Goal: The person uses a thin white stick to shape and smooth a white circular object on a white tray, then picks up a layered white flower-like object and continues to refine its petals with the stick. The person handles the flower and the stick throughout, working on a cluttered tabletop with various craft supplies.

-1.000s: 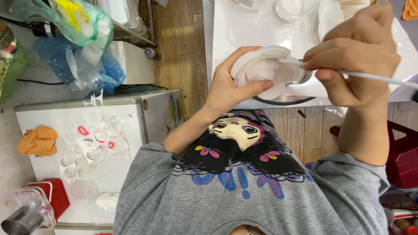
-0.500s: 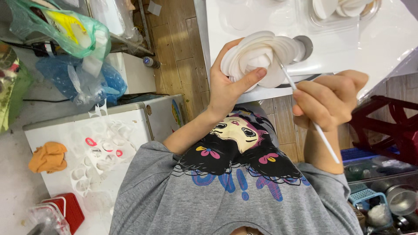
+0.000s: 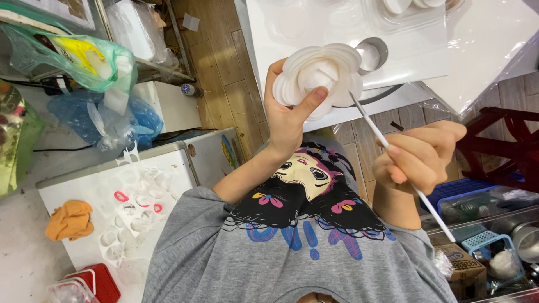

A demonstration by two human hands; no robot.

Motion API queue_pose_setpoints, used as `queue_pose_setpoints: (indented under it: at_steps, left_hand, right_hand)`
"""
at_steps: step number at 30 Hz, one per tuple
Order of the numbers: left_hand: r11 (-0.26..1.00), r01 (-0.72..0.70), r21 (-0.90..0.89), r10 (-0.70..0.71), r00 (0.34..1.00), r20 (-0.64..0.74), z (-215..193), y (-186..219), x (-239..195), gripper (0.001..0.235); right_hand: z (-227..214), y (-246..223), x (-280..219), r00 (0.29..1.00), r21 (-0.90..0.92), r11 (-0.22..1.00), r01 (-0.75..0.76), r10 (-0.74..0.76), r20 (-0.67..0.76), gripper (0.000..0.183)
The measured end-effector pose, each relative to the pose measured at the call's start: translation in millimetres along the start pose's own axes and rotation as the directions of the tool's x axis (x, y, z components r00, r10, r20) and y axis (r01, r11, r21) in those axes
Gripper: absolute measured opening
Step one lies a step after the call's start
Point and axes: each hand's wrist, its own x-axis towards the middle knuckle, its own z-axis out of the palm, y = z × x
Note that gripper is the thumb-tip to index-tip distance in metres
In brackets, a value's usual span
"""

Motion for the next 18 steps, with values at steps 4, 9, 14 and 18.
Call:
queue_pose_setpoints:
  at_steps: [4, 9, 14, 18]
  left_hand:
    - [1.000, 0.002, -0.007, -0.002, 1.000, -0.009, 3, -1, -4, 0.056]
    - [0.998, 0.061, 0.030, -0.062, 0.998, 0.005, 6, 2, -8, 0.055]
    - [0.995, 0.100, 0.025, -0.101, 0.995, 0.018, 8, 0, -3, 0.055]
    - [0.998, 0.062, 0.016, -0.063, 0.997, 0.051, 4, -3, 2, 0.056]
  right_hand:
    - [1, -3, 2, 0.993, -0.012, 0.998, -0.063, 0.064, 0.103, 0.033]
    - [4, -4, 12, 0.946, -0.054, 0.979, -0.194, 0.201, 0.254, 0.031]
    - [16, 3, 16, 0.947, 0.005, 0.977, -0.212, 0.204, 0.246, 0.033]
    - [19, 20, 9, 0.957, 0.152, 0.952, -0.266, 0.241, 0.163, 0.038]
